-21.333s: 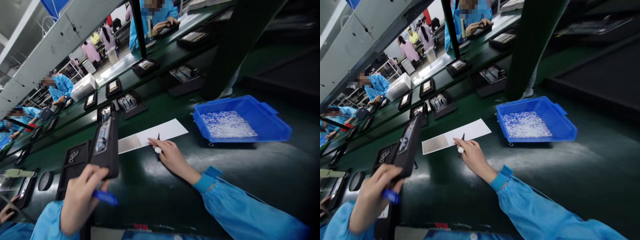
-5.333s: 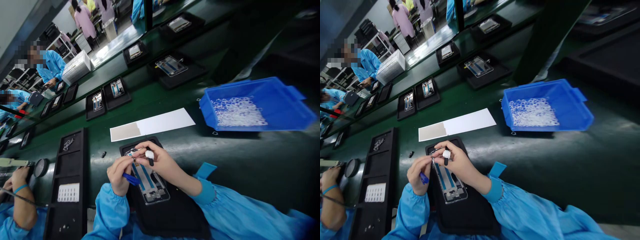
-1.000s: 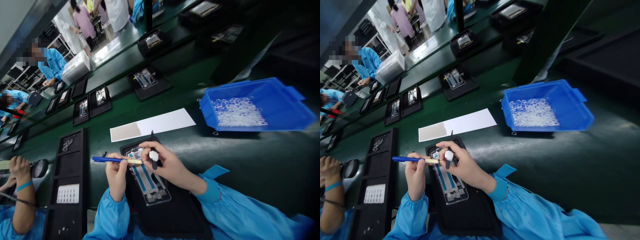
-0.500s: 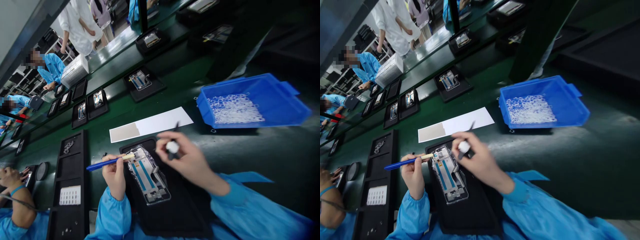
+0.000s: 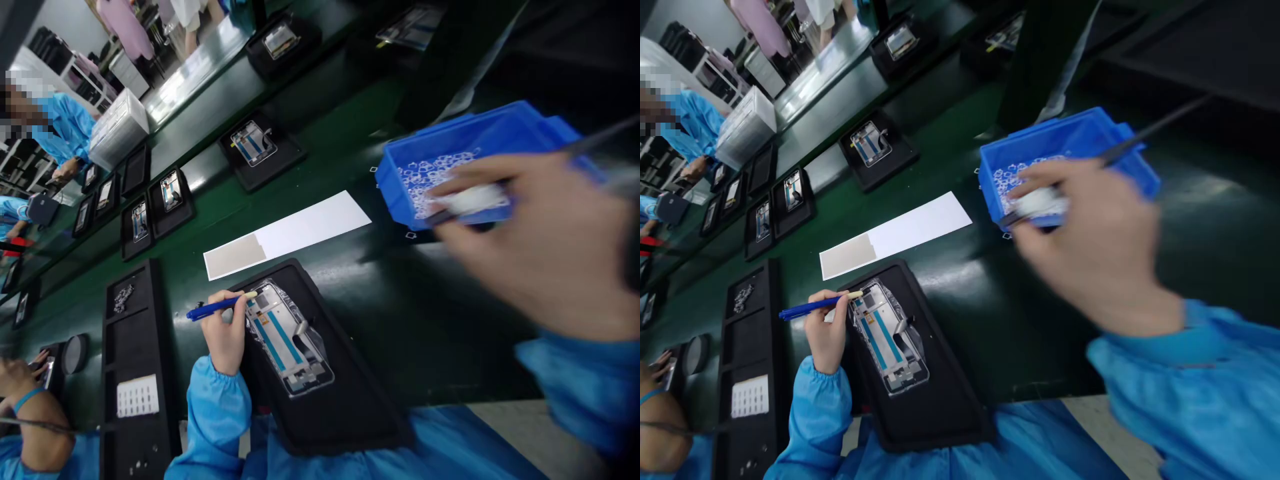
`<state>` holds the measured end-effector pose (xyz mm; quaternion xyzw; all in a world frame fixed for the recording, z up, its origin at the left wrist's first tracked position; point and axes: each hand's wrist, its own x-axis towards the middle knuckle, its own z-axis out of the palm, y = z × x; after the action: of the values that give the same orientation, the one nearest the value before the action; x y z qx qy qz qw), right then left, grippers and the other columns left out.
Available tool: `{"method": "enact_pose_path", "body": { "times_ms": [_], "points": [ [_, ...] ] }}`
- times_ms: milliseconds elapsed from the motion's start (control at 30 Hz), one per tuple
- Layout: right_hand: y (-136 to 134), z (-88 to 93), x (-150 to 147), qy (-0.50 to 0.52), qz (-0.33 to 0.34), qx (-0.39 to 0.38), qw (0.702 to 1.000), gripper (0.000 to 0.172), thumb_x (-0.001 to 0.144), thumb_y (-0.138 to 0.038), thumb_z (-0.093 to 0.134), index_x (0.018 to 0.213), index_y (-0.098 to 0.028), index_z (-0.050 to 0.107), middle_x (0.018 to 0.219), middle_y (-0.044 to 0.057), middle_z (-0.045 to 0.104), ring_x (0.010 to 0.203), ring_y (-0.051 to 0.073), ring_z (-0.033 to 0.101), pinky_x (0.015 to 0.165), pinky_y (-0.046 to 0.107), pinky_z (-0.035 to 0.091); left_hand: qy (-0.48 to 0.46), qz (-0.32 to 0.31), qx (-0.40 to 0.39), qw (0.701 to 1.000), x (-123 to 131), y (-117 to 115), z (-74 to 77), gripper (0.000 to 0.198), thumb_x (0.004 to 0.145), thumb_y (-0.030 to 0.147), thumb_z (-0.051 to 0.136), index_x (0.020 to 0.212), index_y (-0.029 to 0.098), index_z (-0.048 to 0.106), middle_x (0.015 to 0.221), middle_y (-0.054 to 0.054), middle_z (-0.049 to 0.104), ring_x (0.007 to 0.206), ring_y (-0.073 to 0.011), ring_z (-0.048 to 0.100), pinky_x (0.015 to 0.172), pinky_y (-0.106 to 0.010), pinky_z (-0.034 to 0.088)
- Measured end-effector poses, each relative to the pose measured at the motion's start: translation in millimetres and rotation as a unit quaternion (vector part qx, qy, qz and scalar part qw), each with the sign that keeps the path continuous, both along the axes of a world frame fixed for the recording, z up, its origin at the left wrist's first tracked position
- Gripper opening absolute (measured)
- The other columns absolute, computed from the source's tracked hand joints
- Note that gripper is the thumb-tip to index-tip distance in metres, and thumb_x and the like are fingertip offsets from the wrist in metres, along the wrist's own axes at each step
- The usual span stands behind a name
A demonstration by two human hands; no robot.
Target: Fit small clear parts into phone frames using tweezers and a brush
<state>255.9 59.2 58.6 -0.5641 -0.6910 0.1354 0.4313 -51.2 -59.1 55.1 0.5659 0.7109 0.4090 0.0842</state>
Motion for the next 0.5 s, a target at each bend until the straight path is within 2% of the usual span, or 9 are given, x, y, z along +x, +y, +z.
{"method": "enact_pose_path", "body": {
  "times_ms": [33, 67, 133, 200, 333, 500],
  "points": [
    [-6, 1.7, -20, -0.019, 0.047, 0.017, 0.999, 0.024, 0.085, -0.018, 0.055, 0.108, -0.026, 0.055, 0.103, 0.011, 0.065, 0.1, 0.032, 0.06, 0.086, 0.044, 0.043, 0.004, -0.007, -0.005, 1.0, 1, 2, 1.0, 0.015, 0.088, 0.034, 0.064, 0.088, 0.019, 0.064, 0.088, -0.004, 0.068, 0.084, -0.0186, 0.07, 0.077, -0.03, 0.056],
    [-12, 1.7, -40, -0.026, 0.123, 0.028, 0.992, 0.029, 0.081, -0.012, 0.055, 0.107, -0.025, 0.055, 0.094, 0.008, 0.068, 0.089, 0.029, 0.062, 0.08, 0.042, 0.046, 0.008, -0.012, -0.009, 1.0, 1, 3, 1.8, 0.015, 0.088, 0.034, 0.064, 0.088, 0.019, 0.064, 0.088, -0.004, 0.069, 0.083, -0.0185, 0.07, 0.076, -0.029, 0.056],
    [-18, -2.9, -76, -0.028, 0.247, 0.01, 0.969, 0.034, 0.078, -0.005, 0.051, 0.105, -0.023, 0.056, 0.089, 0.006, 0.069, 0.082, 0.025, 0.062, 0.074, 0.037, 0.046, 0.019, -0.017, -0.014, 1.0, 2, 5, 2.7, 0.015, 0.088, 0.034, 0.064, 0.088, 0.019, 0.064, 0.087, -0.004, 0.069, 0.082, -0.0186, 0.07, 0.075, -0.029, 0.056],
    [-21, -10.0, -103, -0.037, 0.311, -0.026, 0.949, 0.034, 0.079, -0.002, 0.048, 0.106, -0.021, 0.057, 0.089, 0.006, 0.069, 0.082, 0.024, 0.062, 0.074, 0.036, 0.045, 0.032, -0.021, -0.014, 0.999, 2, 7, 2.8, 0.015, 0.088, 0.034, 0.065, 0.088, 0.019, 0.064, 0.087, -0.004, 0.069, 0.082, -0.0187, 0.07, 0.075, -0.029, 0.055],
    [-23, -19.6, -128, -0.07, 0.353, -0.053, 0.932, 0.033, 0.08, 0.0, 0.045, 0.104, -0.017, 0.06, 0.083, 0.007, 0.066, 0.084, 0.024, 0.06, 0.077, 0.035, 0.042, 0.037, -0.026, -0.013, 0.999, 0, 7, 1.0, 0.014, 0.088, 0.033, 0.064, 0.088, 0.019, 0.064, 0.086, -0.004, 0.069, 0.082, -0.0188, 0.07, 0.074, -0.028, 0.055],
    [-26, -21.0, -127, -0.061, 0.363, -0.057, 0.928, 0.034, 0.079, 0.0, 0.049, 0.106, -0.017, 0.059, 0.085, 0.007, 0.064, 0.085, 0.023, 0.058, 0.08, 0.035, 0.04, 0.035, -0.036, -0.029, 0.998, -1, 7, -0.3, 0.013, 0.088, 0.033, 0.064, 0.09, 0.019, 0.063, 0.088, -0.003, 0.069, 0.083, -0.0185, 0.07, 0.075, -0.029, 0.055]
  ]
}}
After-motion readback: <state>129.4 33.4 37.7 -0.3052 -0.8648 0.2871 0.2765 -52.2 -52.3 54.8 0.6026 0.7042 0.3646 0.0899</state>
